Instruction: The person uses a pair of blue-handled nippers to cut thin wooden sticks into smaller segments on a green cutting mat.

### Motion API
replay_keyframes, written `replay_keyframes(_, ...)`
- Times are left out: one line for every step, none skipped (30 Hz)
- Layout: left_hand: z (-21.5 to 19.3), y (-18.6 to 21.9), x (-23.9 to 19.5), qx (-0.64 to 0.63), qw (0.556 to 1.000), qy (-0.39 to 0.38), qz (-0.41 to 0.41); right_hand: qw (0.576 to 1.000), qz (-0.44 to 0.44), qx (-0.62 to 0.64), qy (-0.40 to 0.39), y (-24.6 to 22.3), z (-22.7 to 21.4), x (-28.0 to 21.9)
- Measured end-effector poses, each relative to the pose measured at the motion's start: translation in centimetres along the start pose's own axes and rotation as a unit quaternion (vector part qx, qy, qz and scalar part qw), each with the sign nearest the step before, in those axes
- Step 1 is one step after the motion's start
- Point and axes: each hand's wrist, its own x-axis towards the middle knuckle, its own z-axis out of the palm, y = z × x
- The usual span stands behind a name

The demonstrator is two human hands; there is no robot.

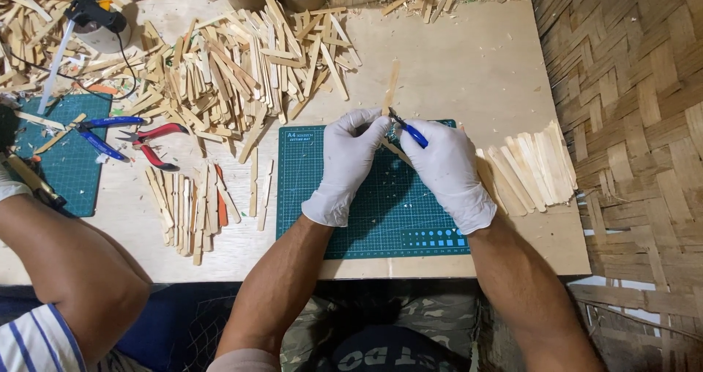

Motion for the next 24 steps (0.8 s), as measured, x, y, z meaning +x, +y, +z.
replay_keyframes(0.0, 0.0, 0.0, 0.0, 1.0, 0.0, 0.0, 1.0, 0.0, 0.0, 0.0, 0.0, 0.0, 0.0)
replay_keyframes(0.0, 0.0, 0.0, 0.001, 1.0, 0.002, -0.002, 1.0, -0.009, 0.0, 0.004, -0.1, 0.0, 0.0)
replay_keyframes(0.0, 0.0, 0.0, 0.003, 1.0, 0.004, -0.004, 1.0, -0.019, 0.001, 0.009, -0.1, -0.1, 0.0)
replay_keyframes(0.0, 0.0, 0.0, 0.003, 1.0, 0.004, -0.005, 1.0, -0.018, 0.0, 0.008, 0.2, 0.2, 0.0)
replay_keyframes(0.0, 0.0, 0.0, 0.005, 1.0, 0.002, -0.007, 1.0, -0.023, 0.006, 0.01, 0.6, 0.4, 0.0)
replay_keyframes(0.0, 0.0, 0.0, 0.007, 1.0, -0.001, -0.008, 0.999, -0.028, 0.012, 0.013, 0.9, 0.7, 0.0)
replay_keyframes(-0.1, -0.1, 0.0, 0.007, 1.0, -0.001, -0.008, 0.999, -0.028, 0.011, 0.013, 1.2, 1.0, 0.0)
replay_keyframes(-0.1, -0.2, 0.0, 0.012, 1.0, -0.002, -0.011, 0.999, -0.026, -0.011, 0.014, 1.6, 1.3, 0.0)
replay_keyframes(-0.1, -0.3, 0.1, 0.017, 1.0, -0.004, -0.013, 0.999, -0.025, -0.034, 0.016, 2.0, 1.6, 0.0)
replay_keyframes(-0.1, -0.3, 0.1, 0.016, 1.0, -0.005, -0.013, 0.999, -0.024, -0.035, 0.016, 2.1, 1.8, 0.1)
replay_keyframes(-0.1, -0.3, 0.1, 0.018, 1.0, -0.006, -0.013, 0.999, -0.02, -0.037, 0.018, 2.2, 1.9, 0.2)
replay_keyframes(-0.3, -0.3, 0.1, 0.02, 1.0, -0.006, -0.012, 0.999, -0.017, -0.039, 0.02, 2.3, 2.1, 0.2)
replay_keyframes(-0.3, -0.2, 0.0, 0.02, 1.0, -0.007, -0.012, 0.999, -0.016, -0.039, 0.02, 2.3, 2.3, 0.2)
replay_keyframes(-0.2, 0.0, -0.1, 0.016, 1.0, -0.007, -0.014, 0.997, -0.025, -0.059, 0.033, 2.5, 2.3, 0.3)
replay_keyframes(-0.2, 0.1, -0.1, 0.012, 1.0, -0.007, -0.017, 0.995, -0.034, -0.079, 0.045, 2.6, 2.4, 0.5)
replay_keyframes(-0.1, 0.1, -0.1, 0.011, 1.0, -0.009, -0.016, 0.995, -0.034, -0.08, 0.047, 2.7, 2.6, 0.4)
replay_keyframes(-0.1, 0.1, -0.1, 0.011, 1.0, -0.008, -0.018, 0.994, -0.035, -0.093, 0.053, 2.9, 2.8, 0.4)
replay_keyframes(-0.2, 0.0, -0.1, 0.012, 1.0, -0.005, -0.021, 0.992, -0.036, -0.106, 0.059, 3.0, 3.0, 0.4)
replay_keyframes(-0.1, -0.1, 0.0, 0.011, 1.0, -0.006, -0.02, 0.992, -0.036, -0.107, 0.06, 3.1, 3.1, 0.4)
replay_keyframes(-0.2, -0.3, 0.1, 0.009, 1.0, -0.007, -0.022, 0.989, -0.037, -0.125, 0.065, 3.2, 3.3, 0.4)
replay_keyframes(-0.3, -0.5, 0.2, 0.006, 1.0, -0.008, -0.024, 0.987, -0.038, -0.143, 0.069, 3.3, 3.5, 0.4)
replay_keyframes(-0.3, -0.3, 0.1, 0.007, 1.0, -0.008, -0.024, 0.987, -0.039, -0.143, 0.069, 3.5, 3.5, 0.4)
replay_keyframes(-0.3, 0.0, 0.0, 0.006, 1.0, -0.008, -0.021, 0.985, -0.041, -0.152, 0.074, 3.6, 3.6, 0.4)
replay_keyframes(-0.2, 0.2, -0.1, 0.005, 1.0, -0.008, -0.019, 0.983, -0.042, -0.163, 0.08, 3.8, 3.6, 0.4)
